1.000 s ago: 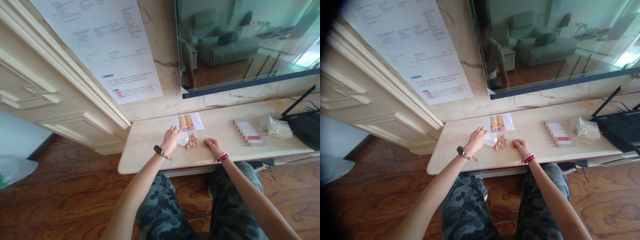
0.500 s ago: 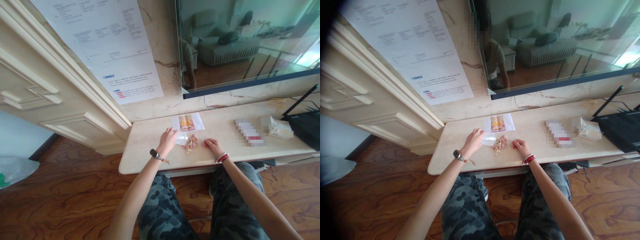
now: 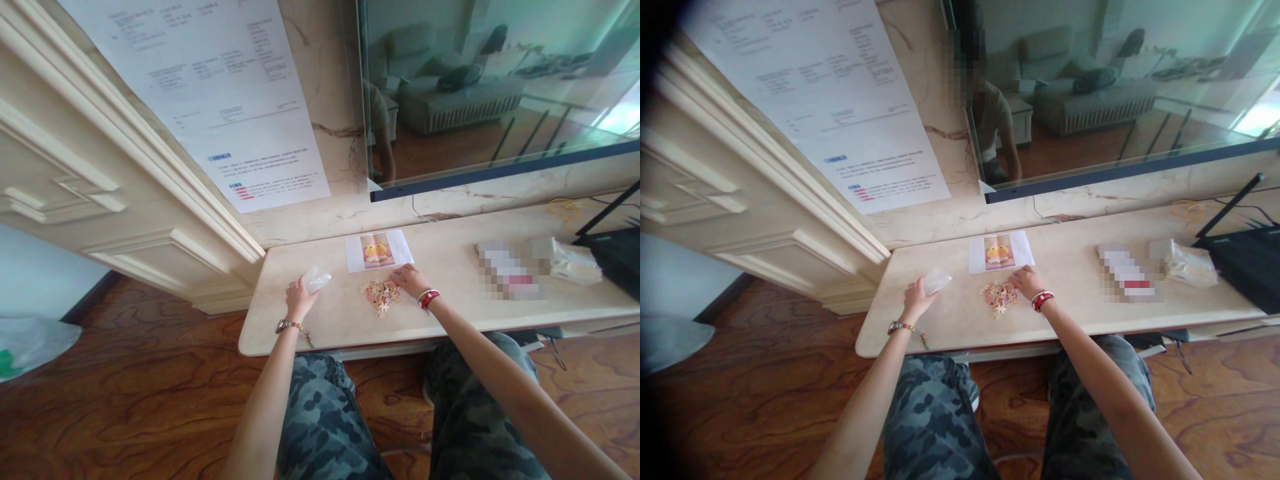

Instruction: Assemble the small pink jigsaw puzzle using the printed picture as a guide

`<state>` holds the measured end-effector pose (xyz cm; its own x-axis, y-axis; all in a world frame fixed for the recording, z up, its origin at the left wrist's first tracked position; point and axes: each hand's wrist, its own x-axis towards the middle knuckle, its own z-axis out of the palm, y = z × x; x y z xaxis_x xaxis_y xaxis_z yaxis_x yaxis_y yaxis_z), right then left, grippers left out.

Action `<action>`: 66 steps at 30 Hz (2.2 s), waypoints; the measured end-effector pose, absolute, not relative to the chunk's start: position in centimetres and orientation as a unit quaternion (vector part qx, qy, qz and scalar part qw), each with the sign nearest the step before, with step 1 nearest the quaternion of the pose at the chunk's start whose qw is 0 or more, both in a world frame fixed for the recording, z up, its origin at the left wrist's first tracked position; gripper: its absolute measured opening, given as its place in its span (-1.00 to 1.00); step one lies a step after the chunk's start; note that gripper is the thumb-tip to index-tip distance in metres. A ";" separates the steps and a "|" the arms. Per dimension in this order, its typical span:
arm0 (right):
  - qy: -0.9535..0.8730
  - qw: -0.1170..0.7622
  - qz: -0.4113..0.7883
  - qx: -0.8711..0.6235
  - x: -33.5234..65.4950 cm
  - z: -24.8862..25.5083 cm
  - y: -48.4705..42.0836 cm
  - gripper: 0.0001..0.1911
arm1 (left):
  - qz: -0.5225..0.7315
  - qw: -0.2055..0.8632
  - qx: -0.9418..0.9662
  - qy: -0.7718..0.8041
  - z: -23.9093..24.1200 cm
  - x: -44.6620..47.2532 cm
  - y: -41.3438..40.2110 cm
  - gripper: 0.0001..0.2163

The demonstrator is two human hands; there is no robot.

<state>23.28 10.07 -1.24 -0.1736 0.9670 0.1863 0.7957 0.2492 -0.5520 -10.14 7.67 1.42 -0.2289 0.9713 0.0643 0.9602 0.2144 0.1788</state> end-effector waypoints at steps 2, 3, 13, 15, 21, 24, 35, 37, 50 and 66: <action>-0.754 0.253 0.176 -0.580 23.6 -1.4 10.2 -0.81 | 0.078 0.032 0.587 0.805 1.5 -10.7 7.9 -0.37; -0.756 0.252 0.182 -0.576 23.8 -1.4 10.2 -0.81 | 0.076 0.031 0.567 0.820 1.7 -10.9 8.0 -0.35; -0.724 0.313 0.194 -0.583 24.8 -2.5 8.9 -0.74 | 0.051 0.040 0.483 0.873 1.9 -12.4 10.0 -0.29; -0.714 0.329 0.202 -0.584 24.8 -2.6 8.6 -0.72 | 0.046 0.049 0.494 0.867 1.6 -12.5 10.4 -0.29; -0.697 0.350 0.222 -0.585 25.0 -2.6 8.1 -0.66 | 0.027 0.078 0.500 0.862 1.3 -12.3 11.0 -0.23; -0.697 0.349 0.224 -0.586 24.9 -2.4 8.1 -0.65 | 0.027 0.075 0.499 0.863 1.4 -12.1 11.4 -0.22; -0.702 0.356 0.199 -0.584 25.3 -2.2 5.9 -0.66 | 0.160 -0.039 0.611 0.774 4.2 -6.7 7.2 -0.41; -0.712 0.336 0.177 -0.591 25.4 -2.5 5.2 -0.68 | 0.175 -0.003 0.725 0.666 3.7 -4.1 4.4 -0.58; -0.742 0.303 0.192 -0.566 24.3 -1.9 7.6 -0.68 | 0.259 0.159 0.768 0.564 1.6 6.0 4.0 -0.79; -0.771 0.290 0.175 -0.540 24.1 -1.9 8.5 -0.72 | 0.288 0.155 0.751 0.573 0.6 4.0 4.0 -0.69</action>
<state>24.13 8.46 -1.90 -0.2492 0.9335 0.2577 0.7306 0.3559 -0.5827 4.04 4.02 0.63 0.1761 0.9506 0.2556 0.7719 -0.2945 0.5634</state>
